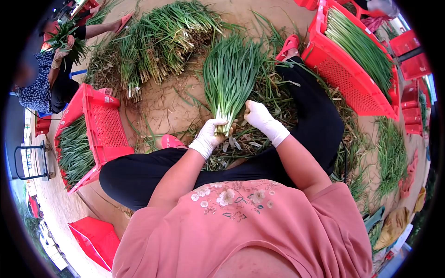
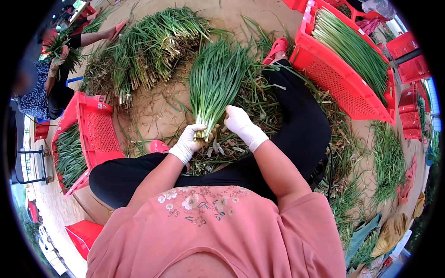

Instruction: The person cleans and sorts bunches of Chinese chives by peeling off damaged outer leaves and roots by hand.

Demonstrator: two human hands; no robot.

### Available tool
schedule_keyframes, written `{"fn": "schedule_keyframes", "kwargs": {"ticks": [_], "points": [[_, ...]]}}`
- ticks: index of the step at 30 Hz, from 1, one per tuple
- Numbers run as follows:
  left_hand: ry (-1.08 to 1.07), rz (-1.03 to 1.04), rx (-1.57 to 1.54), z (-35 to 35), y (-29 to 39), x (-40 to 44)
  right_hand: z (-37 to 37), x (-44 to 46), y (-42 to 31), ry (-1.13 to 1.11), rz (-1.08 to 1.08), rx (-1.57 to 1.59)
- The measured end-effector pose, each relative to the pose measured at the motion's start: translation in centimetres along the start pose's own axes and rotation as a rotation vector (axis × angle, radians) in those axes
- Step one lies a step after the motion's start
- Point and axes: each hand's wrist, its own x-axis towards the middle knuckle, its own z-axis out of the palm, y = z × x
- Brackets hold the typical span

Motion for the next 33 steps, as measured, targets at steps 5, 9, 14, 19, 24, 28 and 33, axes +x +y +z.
{"fn": "schedule_keyframes", "kwargs": {"ticks": [5, 9, 14, 19, 24, 28, 33], "points": [[-0.020, -0.022, -0.045, 0.1, 0.0, 0.0, -3.0, 1.1, 4.3, -0.010, 0.303, -0.363], [0.005, -0.040, 0.002, -1.1, -0.1, 0.7, -3.5, 1.2, 4.9, -0.199, 0.379, -0.301], [0.151, 0.291, 0.437, 3.5, -1.0, -1.3, -2.5, -0.1, 2.4, -0.298, 0.237, -0.022], [0.277, 0.357, 0.581, 3.9, -1.6, -0.7, 0.0, -0.6, -1.5, -0.402, 0.433, 0.792], [0.226, 0.196, 0.457, 3.1, -1.7, -0.5, 3.0, 0.0, -1.1, -0.400, 0.460, 0.789], [0.166, 0.000, 0.237, 0.0, -0.4, 0.7, 3.7, 0.9, 1.1, -0.468, 0.532, 1.019], [0.077, -0.040, 0.160, -0.6, -0.6, 1.0, 2.7, -0.1, 0.5, -0.281, 0.525, 1.177]]}}
